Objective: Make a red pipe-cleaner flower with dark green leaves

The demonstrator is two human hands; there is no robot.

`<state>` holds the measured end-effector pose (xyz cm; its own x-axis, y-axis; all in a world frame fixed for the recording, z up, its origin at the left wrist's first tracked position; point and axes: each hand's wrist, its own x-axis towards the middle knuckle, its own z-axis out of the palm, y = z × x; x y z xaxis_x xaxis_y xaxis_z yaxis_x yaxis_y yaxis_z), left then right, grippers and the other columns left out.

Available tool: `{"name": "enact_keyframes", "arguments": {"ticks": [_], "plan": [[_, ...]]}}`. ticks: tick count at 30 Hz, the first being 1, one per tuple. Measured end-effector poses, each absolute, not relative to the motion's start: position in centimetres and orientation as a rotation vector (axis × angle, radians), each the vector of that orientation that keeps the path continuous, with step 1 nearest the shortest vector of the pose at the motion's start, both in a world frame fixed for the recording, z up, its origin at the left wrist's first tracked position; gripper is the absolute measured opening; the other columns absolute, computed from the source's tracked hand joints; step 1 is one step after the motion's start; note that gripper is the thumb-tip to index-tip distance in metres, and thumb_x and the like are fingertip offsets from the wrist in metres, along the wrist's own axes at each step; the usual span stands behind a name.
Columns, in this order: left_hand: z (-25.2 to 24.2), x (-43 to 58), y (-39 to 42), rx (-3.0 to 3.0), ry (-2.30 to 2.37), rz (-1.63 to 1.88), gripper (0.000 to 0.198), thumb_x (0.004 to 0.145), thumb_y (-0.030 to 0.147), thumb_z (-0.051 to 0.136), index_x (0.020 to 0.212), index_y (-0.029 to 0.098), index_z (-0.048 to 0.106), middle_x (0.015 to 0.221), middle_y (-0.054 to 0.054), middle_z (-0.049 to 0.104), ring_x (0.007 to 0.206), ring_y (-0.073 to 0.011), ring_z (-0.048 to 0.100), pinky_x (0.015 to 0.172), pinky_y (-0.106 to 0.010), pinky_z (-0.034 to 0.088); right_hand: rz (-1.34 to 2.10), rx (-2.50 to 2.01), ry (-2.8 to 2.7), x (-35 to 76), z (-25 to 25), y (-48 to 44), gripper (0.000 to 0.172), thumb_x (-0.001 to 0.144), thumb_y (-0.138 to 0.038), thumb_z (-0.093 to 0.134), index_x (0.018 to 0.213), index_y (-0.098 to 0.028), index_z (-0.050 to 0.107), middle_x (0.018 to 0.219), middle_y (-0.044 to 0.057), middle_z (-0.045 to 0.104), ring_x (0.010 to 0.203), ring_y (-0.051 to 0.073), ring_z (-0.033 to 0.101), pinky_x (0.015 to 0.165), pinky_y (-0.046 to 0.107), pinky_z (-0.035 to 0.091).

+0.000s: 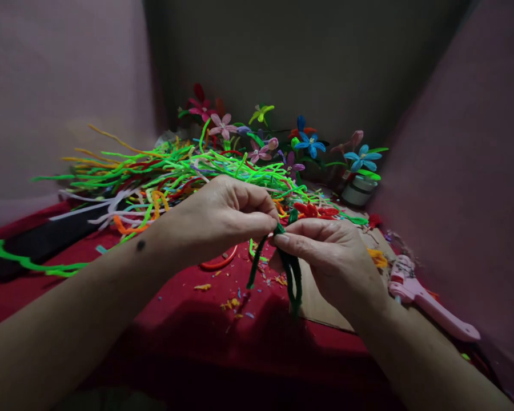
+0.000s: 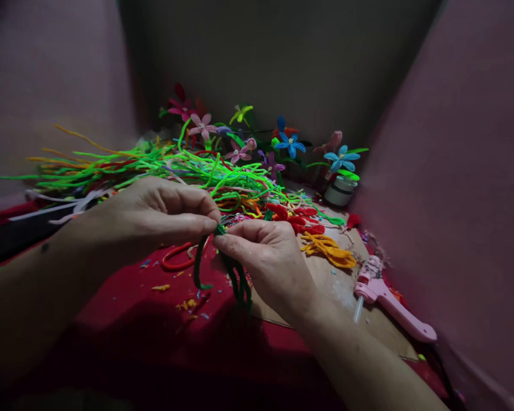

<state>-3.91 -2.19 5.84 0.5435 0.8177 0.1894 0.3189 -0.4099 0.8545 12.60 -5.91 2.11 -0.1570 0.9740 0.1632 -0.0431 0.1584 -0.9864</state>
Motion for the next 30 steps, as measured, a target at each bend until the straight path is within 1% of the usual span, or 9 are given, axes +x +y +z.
{"name": "enact_keyframes", "arguments": {"ticks": [3,5,8,11,17,20,23,26,30], "plan": [[5.7,-4.0,-1.7,1.805,0.857,0.724,0.009,0.070,0.019,0.056,0.065,0.015,0.062,0.046,0.004,0.045,0.040,-0.0041,0.035,0.038,-0.016,0.025,1.181,-1.014,-1.377,12.6,2.3,-6.0,0.007,0.070,-0.023,0.071,0.066,-0.017,0.071,0.057,-0.002,0.061,0.054,0.007,0.051,0.053,0.020,0.039],[5.6,-4.1,-1.5,1.738,0.812,0.711,0.009,0.072,0.020,0.056,0.067,0.015,0.061,0.046,0.004,0.045,0.039,-0.0040,0.035,0.038,-0.016,0.026,1.189,-1.000,-1.380,12.6,2.4,-5.9,0.008,0.071,-0.024,0.070,0.068,-0.017,0.071,0.059,-0.001,0.063,0.057,0.008,0.052,0.057,0.021,0.041],[5.5,-4.1,-1.4,1.758,0.804,0.738,0.008,0.073,0.020,0.056,0.068,0.015,0.061,0.047,0.004,0.046,0.040,-0.0041,0.035,0.038,-0.016,0.026,1.301,-0.922,-1.353,12.6,2.1,-5.6,0.010,0.072,-0.025,0.069,0.073,-0.016,0.073,0.065,0.001,0.066,0.062,0.011,0.057,0.066,0.025,0.045],[5.4,-3.7,-1.7,1.900,0.872,0.849,0.007,0.071,0.017,0.056,0.065,0.015,0.060,0.049,0.004,0.049,0.042,-0.0047,0.038,0.040,-0.017,0.027,1.446,-0.889,-1.275,12.7,1.7,-5.1,0.014,0.073,-0.027,0.068,0.078,-0.016,0.073,0.062,0.002,0.067,0.061,0.013,0.061,0.069,0.028,0.047],[4.8,-3.0,-2.2,2.054,0.993,1.099,0.009,0.071,0.017,0.055,0.065,0.016,0.061,0.051,0.003,0.052,0.046,-0.0062,0.040,0.042,-0.017,0.030,1.462,-0.978,-1.216,12.8,1.2,-4.8,0.012,0.067,-0.026,0.073,0.071,-0.015,0.072,0.060,0.003,0.068,0.057,0.012,0.061,0.061,0.024,0.047],[4.4,-3.1,-1.6,1.902,0.935,1.037,0.008,0.073,0.022,0.057,0.071,0.017,0.063,0.049,0.003,0.052,0.042,-0.0060,0.040,0.039,-0.018,0.029,1.466,-0.995,-1.176,12.8,1.2,-4.6,0.012,0.066,-0.026,0.073,0.068,-0.014,0.071,0.059,0.003,0.068,0.053,0.010,0.058,0.056,0.023,0.045],[3.8,-3.1,-0.8,1.708,0.821,0.892,0.014,0.072,0.029,0.061,0.076,0.016,0.066,0.050,0.002,0.054,0.040,-0.0062,0.042,0.039,-0.019,0.030,1.453,-0.973,-1.192,12.9,1.1,-4.5,0.013,0.067,-0.027,0.072,0.068,-0.013,0.071,0.058,0.003,0.067,0.054,0.010,0.058,0.056,0.023,0.044],[3.4,-2.8,-0.5,1.625,0.806,0.870,0.018,0.071,0.031,0.063,0.068,0.014,0.066,0.048,0.002,0.051,0.039,-0.0052,0.039,0.038,-0.019,0.028,1.456,-0.996,-1.182,12.9,1.0,-4.4,0.016,0.065,-0.028,0.074,0.068,-0.012,0.070,0.059,0.004,0.067,0.054,0.011,0.058,0.056,0.024,0.044],[3.3,-2.3,-0.8,1.757,0.955,1.027,0.018,0.074,0.025,0.060,0.060,0.013,0.064,0.049,0.003,0.051,0.042,-0.0046,0.039,0.041,-0.019,0.029,1.518,-1.000,-1.172,12.6,0.6,-4.5,0.015,0.065,-0.025,0.074,0.066,-0.012,0.068,0.059,0.003,0.066,0.053,0.009,0.057,0.054,0.022,0.042]]}}
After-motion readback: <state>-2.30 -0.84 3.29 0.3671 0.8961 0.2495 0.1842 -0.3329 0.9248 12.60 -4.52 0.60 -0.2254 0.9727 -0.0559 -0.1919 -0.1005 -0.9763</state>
